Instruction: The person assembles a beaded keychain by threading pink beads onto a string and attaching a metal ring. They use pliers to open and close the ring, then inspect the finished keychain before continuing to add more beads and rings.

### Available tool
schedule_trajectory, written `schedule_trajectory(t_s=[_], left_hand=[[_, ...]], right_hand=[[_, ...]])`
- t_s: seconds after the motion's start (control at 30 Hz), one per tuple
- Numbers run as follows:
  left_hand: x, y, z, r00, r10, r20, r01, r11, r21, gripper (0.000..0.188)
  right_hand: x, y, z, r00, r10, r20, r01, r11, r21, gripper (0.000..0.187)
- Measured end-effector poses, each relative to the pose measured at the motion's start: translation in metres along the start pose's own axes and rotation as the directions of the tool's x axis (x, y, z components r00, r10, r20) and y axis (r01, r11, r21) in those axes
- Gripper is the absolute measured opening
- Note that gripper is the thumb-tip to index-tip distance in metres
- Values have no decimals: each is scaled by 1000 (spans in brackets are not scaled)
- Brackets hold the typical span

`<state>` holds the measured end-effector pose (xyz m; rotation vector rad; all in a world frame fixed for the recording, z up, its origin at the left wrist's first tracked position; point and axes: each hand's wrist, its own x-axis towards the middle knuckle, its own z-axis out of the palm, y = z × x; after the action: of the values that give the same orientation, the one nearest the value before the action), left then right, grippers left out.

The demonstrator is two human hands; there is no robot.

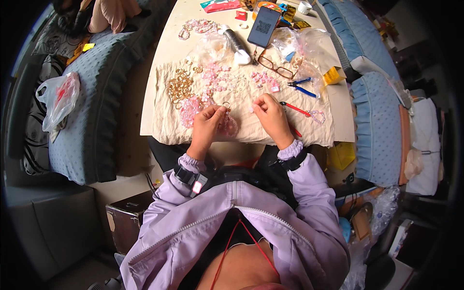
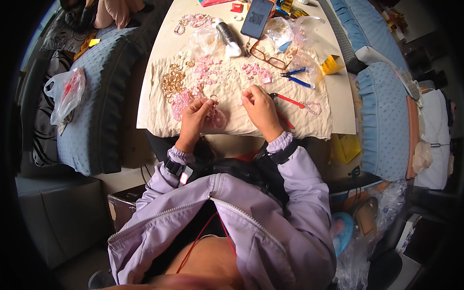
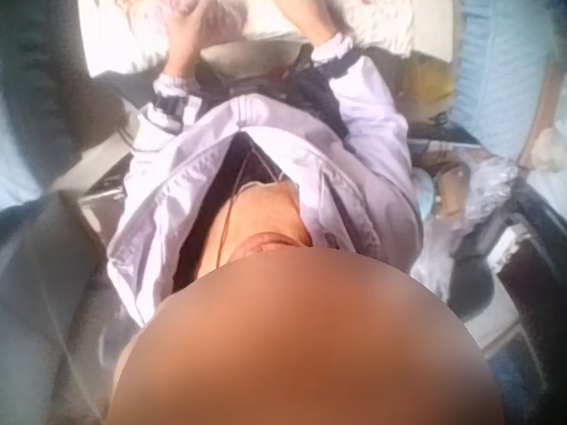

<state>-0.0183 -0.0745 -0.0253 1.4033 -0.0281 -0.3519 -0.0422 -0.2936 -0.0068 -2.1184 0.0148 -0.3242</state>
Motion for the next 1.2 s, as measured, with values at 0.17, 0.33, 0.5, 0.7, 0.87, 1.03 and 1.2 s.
schedule_trajectory(t_s=[0.17, 0.33, 0.5, 0.7, 0.87, 1.03, 1.2], left_hand=[[-3, 6, -3, 995, -86, 53, 92, 989, -114, 24], [0, 6, -3, 989, -128, 75, 143, 954, -263, 24], [1, 7, -4, 994, -64, 85, 81, 975, -209, 22], [1, 9, -1, 992, -64, 106, 81, 984, -158, 15], [1, 2, 5, 997, -22, 70, 26, 998, -53, 13], [0, -6, 12, 997, 33, 70, -32, 999, -9, 13], [-1, -9, 13, 999, 31, 34, -31, 999, 9, 14]], right_hand=[[-3, -6, 0, 995, -47, 85, 36, 991, 128, 11], [-15, -10, 22, 937, 78, 341, -231, 871, 433, 14], [-22, -8, 31, 934, 69, 351, -219, 887, 407, 17], [-25, -8, 33, 946, 65, 317, -218, 852, 477, 20], [-28, -8, 25, 948, 79, 309, -173, 940, 293, 18], [-28, -7, 21, 951, 66, 303, -135, 967, 215, 23], [-26, -7, 21, 947, 88, 309, -162, 962, 222, 21]])
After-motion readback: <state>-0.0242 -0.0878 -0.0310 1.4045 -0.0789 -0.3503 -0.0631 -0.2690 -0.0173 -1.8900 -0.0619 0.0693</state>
